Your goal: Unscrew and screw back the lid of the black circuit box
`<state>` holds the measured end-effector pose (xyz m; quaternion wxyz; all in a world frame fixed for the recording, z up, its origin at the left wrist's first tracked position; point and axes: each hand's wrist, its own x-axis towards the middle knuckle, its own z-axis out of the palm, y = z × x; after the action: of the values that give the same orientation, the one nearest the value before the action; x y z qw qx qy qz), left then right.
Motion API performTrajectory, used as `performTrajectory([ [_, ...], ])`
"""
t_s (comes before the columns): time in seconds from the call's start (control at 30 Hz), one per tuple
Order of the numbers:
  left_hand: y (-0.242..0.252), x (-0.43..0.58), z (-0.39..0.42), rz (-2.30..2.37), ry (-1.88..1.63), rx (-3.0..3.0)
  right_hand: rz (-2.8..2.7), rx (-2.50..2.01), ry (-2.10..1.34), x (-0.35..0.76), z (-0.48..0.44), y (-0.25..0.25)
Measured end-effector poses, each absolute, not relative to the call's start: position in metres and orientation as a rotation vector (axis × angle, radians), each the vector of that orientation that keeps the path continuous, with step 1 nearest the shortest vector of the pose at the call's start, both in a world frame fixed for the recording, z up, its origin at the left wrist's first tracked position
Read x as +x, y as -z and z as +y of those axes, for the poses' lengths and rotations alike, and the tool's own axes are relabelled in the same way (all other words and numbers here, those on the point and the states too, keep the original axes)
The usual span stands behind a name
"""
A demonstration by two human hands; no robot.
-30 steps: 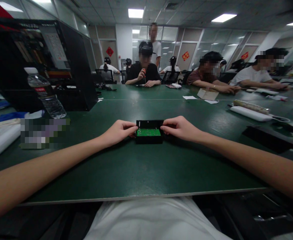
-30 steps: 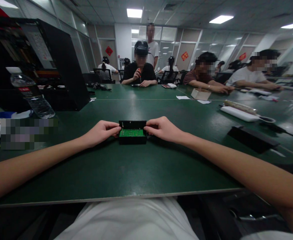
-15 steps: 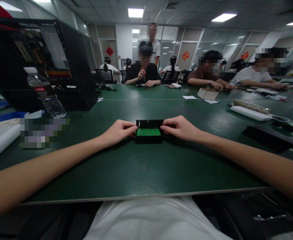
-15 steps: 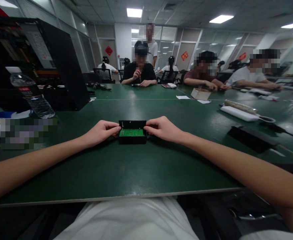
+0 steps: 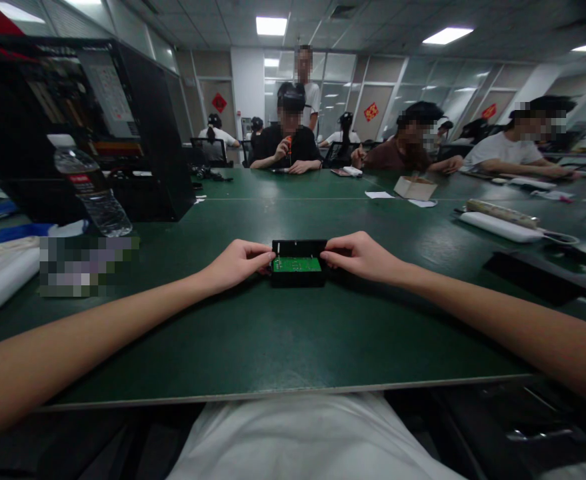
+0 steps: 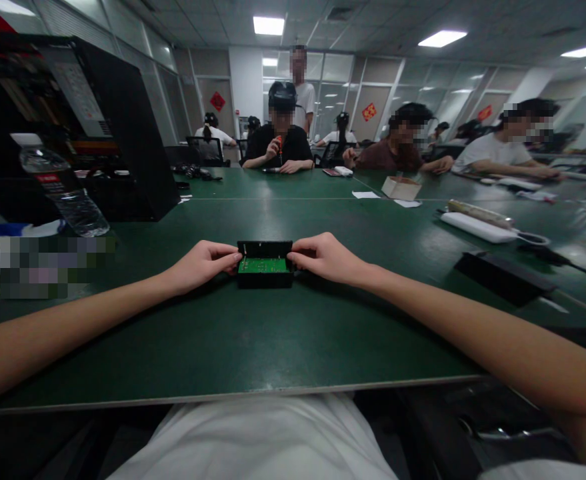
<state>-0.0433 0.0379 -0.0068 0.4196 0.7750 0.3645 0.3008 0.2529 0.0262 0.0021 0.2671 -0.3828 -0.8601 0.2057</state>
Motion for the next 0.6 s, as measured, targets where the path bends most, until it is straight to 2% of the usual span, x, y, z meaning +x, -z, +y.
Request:
performTrajectory([
  [0.6,0.0063,-0.0398,0.0357,0.877,-0.824,1.911,-2.335,-1.047,-0.552,0.2523,0.0260,-0.0038],
])
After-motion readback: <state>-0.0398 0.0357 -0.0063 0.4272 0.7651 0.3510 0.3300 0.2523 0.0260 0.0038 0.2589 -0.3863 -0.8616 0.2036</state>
